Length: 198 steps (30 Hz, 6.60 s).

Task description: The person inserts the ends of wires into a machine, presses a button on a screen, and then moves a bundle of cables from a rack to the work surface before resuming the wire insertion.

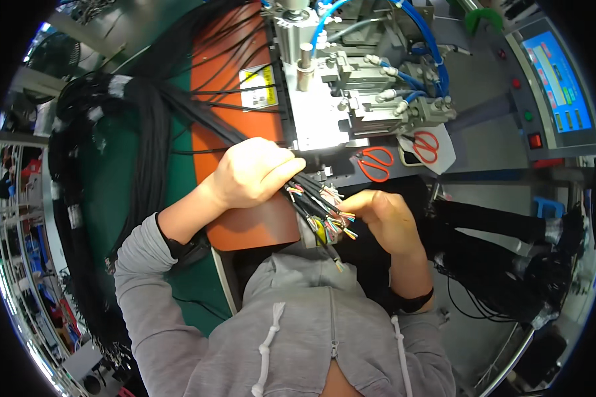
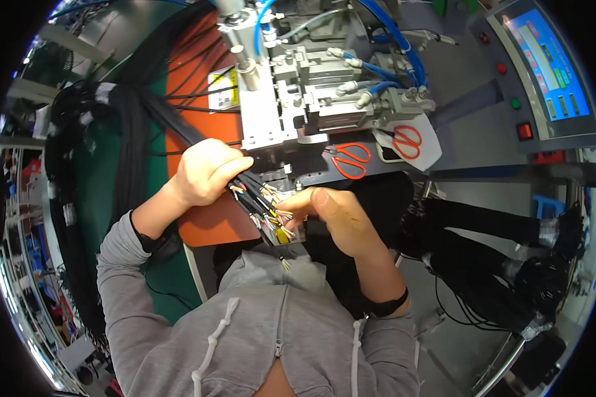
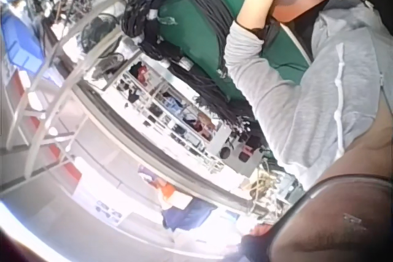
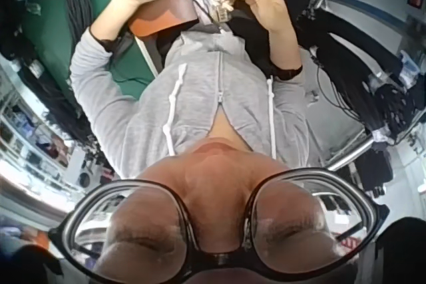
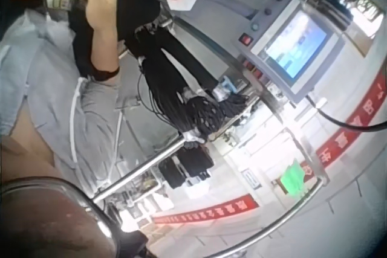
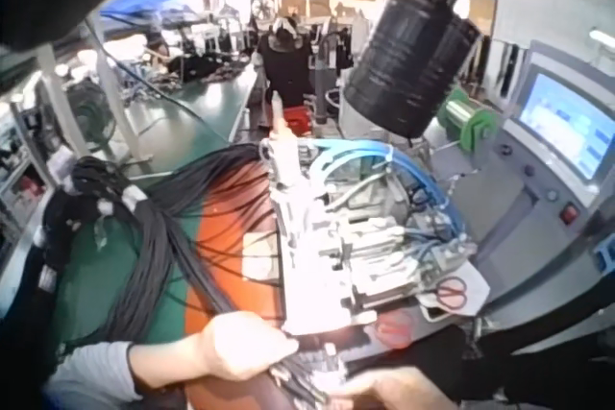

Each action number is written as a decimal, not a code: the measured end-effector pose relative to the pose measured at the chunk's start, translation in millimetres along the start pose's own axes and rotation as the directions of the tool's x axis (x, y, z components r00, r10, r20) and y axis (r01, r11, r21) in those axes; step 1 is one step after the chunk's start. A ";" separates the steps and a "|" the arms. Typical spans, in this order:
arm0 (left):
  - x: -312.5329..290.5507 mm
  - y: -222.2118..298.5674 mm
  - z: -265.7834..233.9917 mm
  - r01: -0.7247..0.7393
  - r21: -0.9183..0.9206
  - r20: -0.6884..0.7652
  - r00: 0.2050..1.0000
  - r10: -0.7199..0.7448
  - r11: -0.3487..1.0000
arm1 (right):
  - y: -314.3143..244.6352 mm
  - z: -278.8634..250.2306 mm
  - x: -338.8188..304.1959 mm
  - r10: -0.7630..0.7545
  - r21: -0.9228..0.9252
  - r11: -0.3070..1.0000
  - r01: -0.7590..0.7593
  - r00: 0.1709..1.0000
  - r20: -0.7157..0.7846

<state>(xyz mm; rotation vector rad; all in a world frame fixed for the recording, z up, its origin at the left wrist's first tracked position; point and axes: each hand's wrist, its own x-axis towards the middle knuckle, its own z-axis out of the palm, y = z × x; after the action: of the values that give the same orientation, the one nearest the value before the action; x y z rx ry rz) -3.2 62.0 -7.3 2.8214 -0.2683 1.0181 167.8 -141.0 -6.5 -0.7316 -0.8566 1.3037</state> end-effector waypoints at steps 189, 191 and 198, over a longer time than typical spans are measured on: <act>15.0 42.2 26.3 0.314 0.090 0.118 0.939 -0.323 0.945 | 59.5 -15.8 35.9 -0.407 -0.837 0.532 -0.129 0.828 -0.386; 14.5 43.7 23.7 0.331 0.098 0.129 0.931 -0.342 0.938 | 57.7 -15.2 36.9 -0.526 -0.925 0.379 -0.036 0.814 -0.247; 12.0 53.6 12.6 0.323 0.237 0.257 0.889 -0.380 0.916 | 48.8 -19.2 32.1 -0.359 -0.784 0.610 -0.112 0.843 -0.400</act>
<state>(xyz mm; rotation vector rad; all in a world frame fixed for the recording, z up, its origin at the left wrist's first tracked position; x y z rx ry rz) 2.4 5.9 -6.0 3.0263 0.3277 0.5635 161.5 -102.4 -53.9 -1.6201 -0.9895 0.4547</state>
